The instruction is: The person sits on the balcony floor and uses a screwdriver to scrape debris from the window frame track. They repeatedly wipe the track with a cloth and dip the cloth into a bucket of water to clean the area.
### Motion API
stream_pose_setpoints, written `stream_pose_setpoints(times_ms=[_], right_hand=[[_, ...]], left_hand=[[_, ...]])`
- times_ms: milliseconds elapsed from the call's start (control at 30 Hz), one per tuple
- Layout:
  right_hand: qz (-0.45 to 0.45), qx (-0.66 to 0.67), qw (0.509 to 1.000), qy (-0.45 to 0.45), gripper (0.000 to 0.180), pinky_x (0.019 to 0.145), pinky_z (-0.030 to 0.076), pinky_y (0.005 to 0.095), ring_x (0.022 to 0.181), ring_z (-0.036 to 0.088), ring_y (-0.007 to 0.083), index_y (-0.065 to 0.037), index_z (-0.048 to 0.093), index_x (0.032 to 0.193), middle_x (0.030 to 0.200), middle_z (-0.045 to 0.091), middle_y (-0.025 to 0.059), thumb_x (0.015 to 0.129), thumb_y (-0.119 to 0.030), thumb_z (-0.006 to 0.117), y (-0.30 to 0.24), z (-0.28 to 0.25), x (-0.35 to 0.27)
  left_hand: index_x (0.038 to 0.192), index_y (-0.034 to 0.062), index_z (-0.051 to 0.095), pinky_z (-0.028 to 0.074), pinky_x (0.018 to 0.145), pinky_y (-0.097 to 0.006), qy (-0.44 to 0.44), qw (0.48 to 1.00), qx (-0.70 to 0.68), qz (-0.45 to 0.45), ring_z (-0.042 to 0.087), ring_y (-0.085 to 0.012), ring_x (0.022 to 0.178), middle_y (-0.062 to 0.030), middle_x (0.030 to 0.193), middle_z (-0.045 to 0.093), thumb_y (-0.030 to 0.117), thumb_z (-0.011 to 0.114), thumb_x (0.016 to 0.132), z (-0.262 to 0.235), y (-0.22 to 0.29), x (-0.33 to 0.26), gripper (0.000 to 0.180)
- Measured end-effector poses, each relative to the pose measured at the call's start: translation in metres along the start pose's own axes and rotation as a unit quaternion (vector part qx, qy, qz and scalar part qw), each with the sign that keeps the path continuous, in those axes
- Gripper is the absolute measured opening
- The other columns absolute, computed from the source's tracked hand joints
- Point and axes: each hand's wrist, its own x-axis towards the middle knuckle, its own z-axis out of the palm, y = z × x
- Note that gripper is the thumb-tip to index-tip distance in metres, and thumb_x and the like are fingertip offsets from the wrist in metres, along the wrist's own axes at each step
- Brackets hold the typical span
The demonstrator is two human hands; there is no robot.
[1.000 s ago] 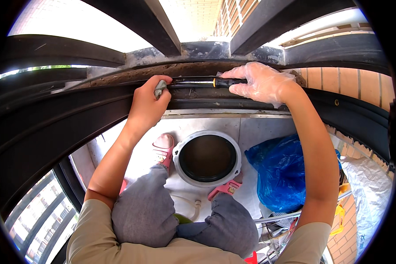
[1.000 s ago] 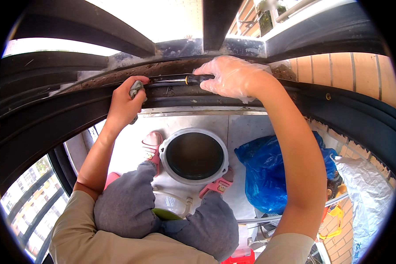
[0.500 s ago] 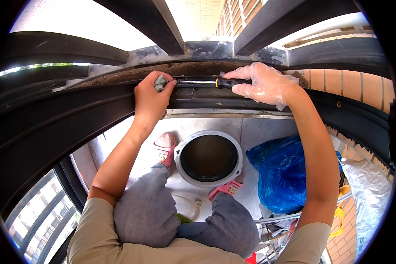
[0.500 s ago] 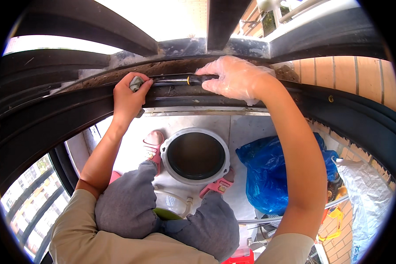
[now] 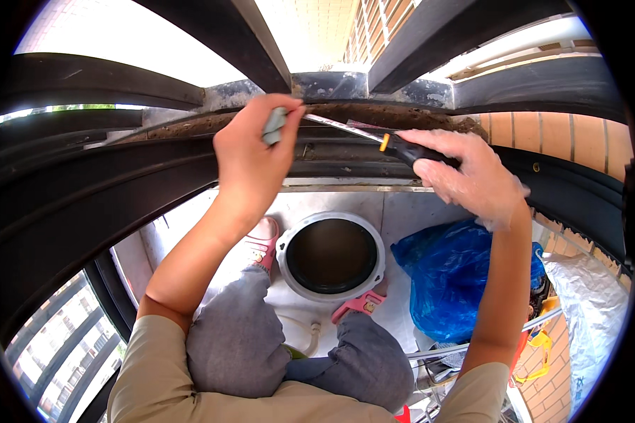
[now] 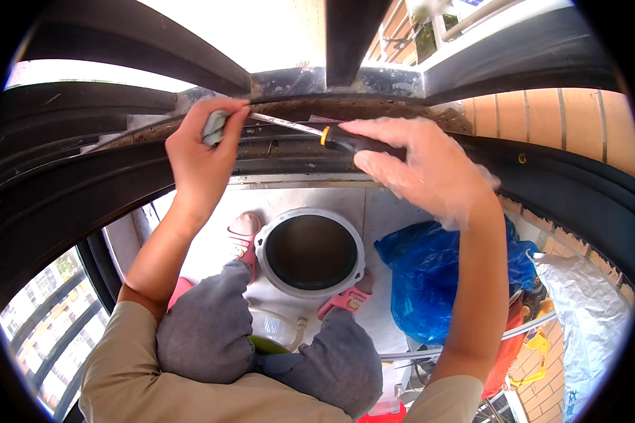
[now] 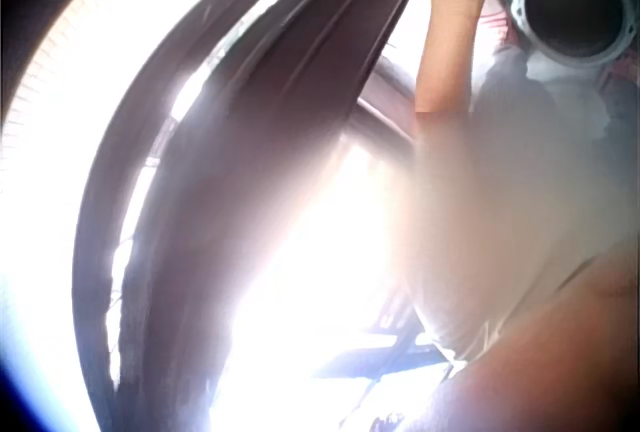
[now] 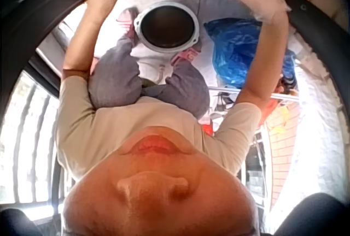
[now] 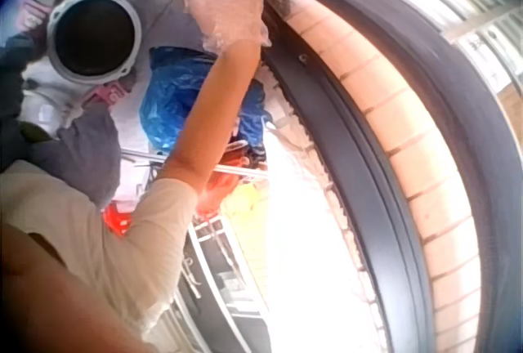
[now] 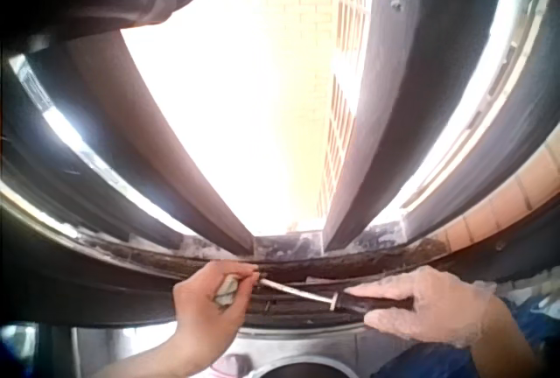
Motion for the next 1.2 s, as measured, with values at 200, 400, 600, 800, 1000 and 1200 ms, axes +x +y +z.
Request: stream_pose_setpoints(times_ms=[200,400,600,800,1000,1200], right_hand=[[0.037,0.133,0.987,0.086,0.042,0.049,0.037,0.0199,0.055,0.047,0.0065,-0.004,0.054,0.129,0.072,0.056,0.0034,0.089,-0.014,0.059,0.008,0.007,-0.019],[0.057,0.236,0.956,0.167,0.046,0.05,0.041,0.0214,0.056,0.049,0.0073,-0.004,0.05,0.133,0.074,0.057,0.0043,0.091,-0.019,0.061,0.012,0.038,0.002],[0.076,0.234,0.955,0.167,0.045,0.052,0.042,0.0214,0.055,0.049,0.0072,-0.004,0.051,0.131,0.074,0.057,0.0038,0.09,-0.019,0.06,0.018,0.045,-0.007],[0.027,0.064,0.99,0.124,0.037,0.06,0.045,0.0265,0.061,0.054,0.0136,-0.003,0.061,0.119,0.084,0.065,0.0121,0.086,-0.019,0.064,0.032,0.028,-0.029],[-0.024,-0.142,0.985,0.099,0.037,0.075,0.048,0.0337,0.076,0.062,0.0283,-0.002,0.063,0.114,0.096,0.067,0.0199,0.083,-0.022,0.064,0.022,0.024,-0.009],[0.01,-0.264,0.964,0.024,0.035,0.089,0.047,0.0386,0.095,0.063,0.0332,-0.006,0.064,0.115,0.101,0.066,0.0206,0.086,-0.025,0.061,-0.013,0.014,0.021]], left_hand=[[0.098,0.0034,0.062,0.05,0.073,-0.026,0.034,0.988,0.0,0.153,0.065,-0.0192,0.081,-0.0119,0.096,0.068,0.006,0.065,0.086,0.039,0.001,0.025,0.013],[0.101,0.0016,0.058,0.049,0.072,-0.034,0.013,0.997,-0.026,0.071,0.061,-0.0314,0.081,-0.0173,0.095,0.063,0.003,0.06,0.084,0.059,-0.006,0.041,0.017],[0.098,0.0022,0.062,0.045,0.06,-0.023,0.025,0.996,0.021,0.088,0.054,-0.0095,0.062,-0.0052,0.069,0.06,0.009,0.06,0.088,0.043,-0.008,0.021,0.012],[0.098,0.0035,0.061,0.045,0.056,-0.024,-0.051,0.988,-0.01,-0.149,0.054,-0.0066,0.059,-0.0073,0.069,0.061,0.007,0.059,0.086,-0.023,-0.032,-0.021,0.012],[0.103,0.0029,0.057,0.041,0.051,-0.025,-0.113,0.976,-0.019,-0.185,0.05,-0.0095,0.051,-0.0066,0.063,0.055,0.005,0.053,0.088,-0.013,-0.035,-0.031,0.016],[0.106,0.0026,0.055,0.041,0.049,-0.028,-0.172,0.96,-0.033,-0.219,0.05,-0.0115,0.049,-0.0085,0.061,0.054,0.006,0.051,0.089,-0.012,-0.044,-0.028,0.018]])
